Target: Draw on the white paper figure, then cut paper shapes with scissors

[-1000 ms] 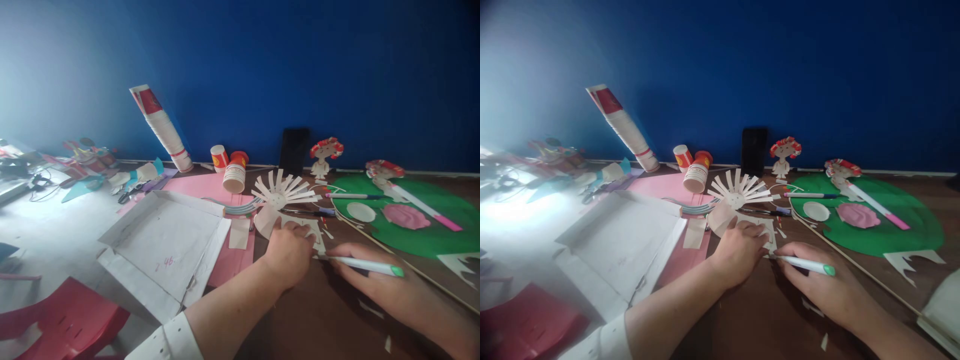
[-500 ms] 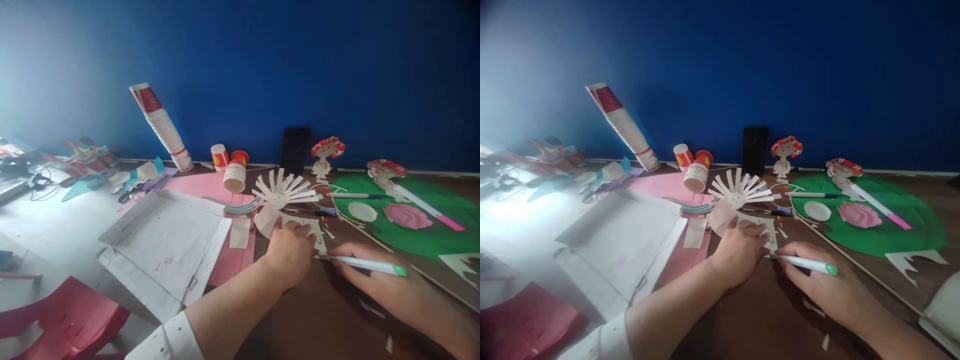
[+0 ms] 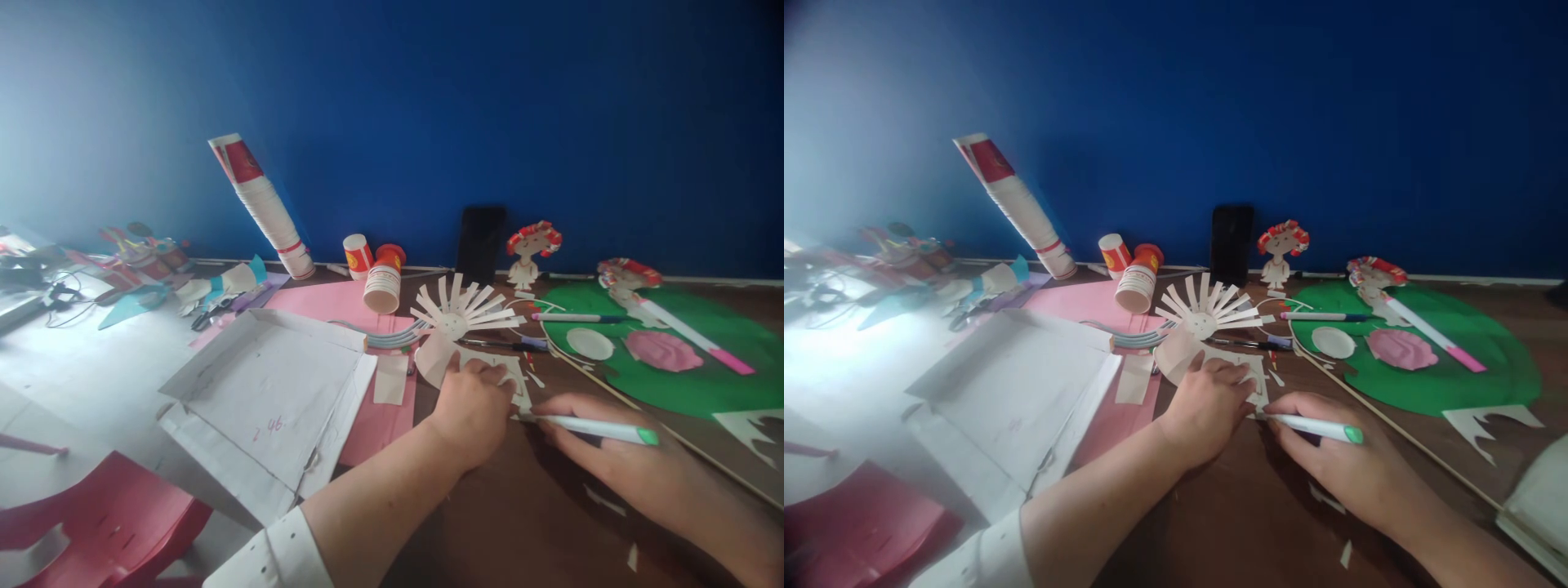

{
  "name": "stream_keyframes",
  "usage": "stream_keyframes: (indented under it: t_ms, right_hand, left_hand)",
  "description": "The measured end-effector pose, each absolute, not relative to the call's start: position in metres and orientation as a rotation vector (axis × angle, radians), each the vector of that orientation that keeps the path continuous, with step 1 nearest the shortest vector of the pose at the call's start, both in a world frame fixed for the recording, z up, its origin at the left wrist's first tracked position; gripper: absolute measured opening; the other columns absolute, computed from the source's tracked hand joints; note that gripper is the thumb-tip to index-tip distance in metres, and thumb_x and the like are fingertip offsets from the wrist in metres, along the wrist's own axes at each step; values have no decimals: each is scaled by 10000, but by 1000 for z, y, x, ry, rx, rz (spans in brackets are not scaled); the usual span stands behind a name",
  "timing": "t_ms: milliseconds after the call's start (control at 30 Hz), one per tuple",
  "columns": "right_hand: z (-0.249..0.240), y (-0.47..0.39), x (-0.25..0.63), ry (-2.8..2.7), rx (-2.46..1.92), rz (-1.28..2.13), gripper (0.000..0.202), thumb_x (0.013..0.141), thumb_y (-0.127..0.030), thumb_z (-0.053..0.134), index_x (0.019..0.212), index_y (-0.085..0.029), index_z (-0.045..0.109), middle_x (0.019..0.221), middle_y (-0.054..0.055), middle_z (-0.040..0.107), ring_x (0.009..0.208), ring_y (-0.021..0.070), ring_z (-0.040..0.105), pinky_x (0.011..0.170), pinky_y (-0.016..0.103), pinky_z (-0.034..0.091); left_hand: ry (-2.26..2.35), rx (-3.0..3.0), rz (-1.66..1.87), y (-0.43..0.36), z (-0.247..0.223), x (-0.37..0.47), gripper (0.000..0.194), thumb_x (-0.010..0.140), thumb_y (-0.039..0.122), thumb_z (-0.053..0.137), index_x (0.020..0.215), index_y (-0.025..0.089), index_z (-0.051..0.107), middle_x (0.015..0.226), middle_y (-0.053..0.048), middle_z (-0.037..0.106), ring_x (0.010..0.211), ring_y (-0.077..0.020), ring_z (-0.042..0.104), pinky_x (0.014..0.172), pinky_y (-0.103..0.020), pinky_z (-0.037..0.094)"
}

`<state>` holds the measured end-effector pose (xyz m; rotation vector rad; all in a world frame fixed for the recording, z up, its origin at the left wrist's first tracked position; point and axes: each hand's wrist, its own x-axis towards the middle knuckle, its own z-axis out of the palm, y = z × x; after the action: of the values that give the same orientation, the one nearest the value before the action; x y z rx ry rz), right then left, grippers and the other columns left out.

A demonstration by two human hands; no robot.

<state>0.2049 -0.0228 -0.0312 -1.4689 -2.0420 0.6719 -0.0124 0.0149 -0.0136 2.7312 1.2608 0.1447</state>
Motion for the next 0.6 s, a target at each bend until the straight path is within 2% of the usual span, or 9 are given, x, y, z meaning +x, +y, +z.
stream_keyframes:
  t_ms: [167,600]
  right_hand:
    - [-30,-22,204,-2019,-1504,725,278,953,-538,632,967,-316,800,951,7,850,827,238,795,739,305,621]
    - [-23,-21,204,-2014,-1569,717,255,956,-491,605,966,-325,798,974,12,841,908,258,787,831,326,601]
  left_hand:
    - [1254,2692,164,15,-13,-12,244,1056,292,538,1219,208,699,1445,-62,674,1272,-270,605,1243,-614,358]
    - [1250,2686,165,16,-12,-12,238,1053,295,553,1213,206,705,1446,-74,672,1282,-273,606,1233,-624,371]
